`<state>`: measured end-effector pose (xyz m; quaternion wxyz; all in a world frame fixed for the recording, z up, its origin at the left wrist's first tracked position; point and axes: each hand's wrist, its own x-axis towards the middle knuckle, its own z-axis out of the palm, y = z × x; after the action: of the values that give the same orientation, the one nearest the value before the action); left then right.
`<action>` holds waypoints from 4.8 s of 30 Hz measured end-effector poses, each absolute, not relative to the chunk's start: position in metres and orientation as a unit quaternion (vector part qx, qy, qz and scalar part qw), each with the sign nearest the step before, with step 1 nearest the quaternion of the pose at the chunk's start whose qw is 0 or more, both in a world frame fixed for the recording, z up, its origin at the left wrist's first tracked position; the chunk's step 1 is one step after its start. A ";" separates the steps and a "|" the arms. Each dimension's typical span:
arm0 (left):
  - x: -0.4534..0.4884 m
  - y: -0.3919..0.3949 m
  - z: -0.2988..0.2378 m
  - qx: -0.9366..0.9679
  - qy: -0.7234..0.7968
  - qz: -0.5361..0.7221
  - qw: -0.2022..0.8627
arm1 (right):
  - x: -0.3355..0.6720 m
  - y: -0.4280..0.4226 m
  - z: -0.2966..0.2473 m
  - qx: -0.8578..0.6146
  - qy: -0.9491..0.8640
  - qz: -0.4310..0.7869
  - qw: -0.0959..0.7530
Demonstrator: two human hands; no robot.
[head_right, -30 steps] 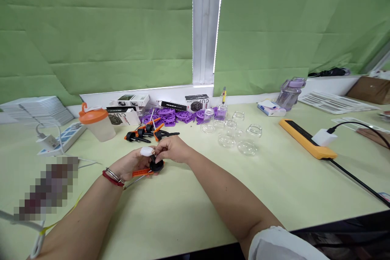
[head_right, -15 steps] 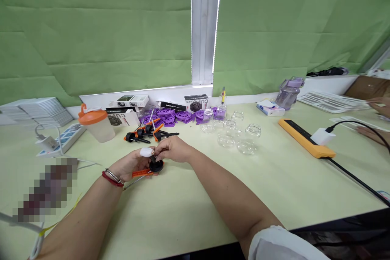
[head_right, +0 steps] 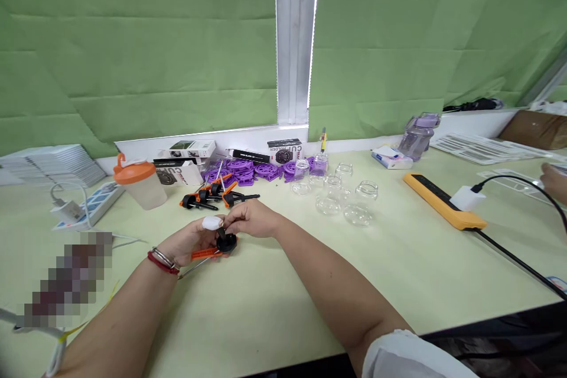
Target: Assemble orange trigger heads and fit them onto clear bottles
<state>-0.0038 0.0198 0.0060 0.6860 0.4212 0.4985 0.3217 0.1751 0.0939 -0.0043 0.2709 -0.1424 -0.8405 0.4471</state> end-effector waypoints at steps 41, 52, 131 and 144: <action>-0.006 0.021 0.008 0.432 0.496 0.302 0.690 | 0.171 0.086 -0.014 -0.157 -0.770 0.548 0.288; -0.009 0.022 0.007 0.427 0.481 0.296 0.706 | 0.169 0.084 -0.016 -0.157 -0.757 0.565 0.289; -0.009 0.023 0.008 0.413 0.463 0.314 0.718 | 0.162 0.081 -0.022 -0.181 -0.711 0.609 0.302; -0.011 0.020 0.008 0.424 0.469 0.313 0.709 | 0.162 0.080 -0.018 -0.184 -0.704 0.614 0.305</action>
<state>-0.0109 0.0198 0.0079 0.7089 0.4240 0.4687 0.3129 0.1623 0.0801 -0.0180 0.3047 -0.1836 -0.7043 0.6143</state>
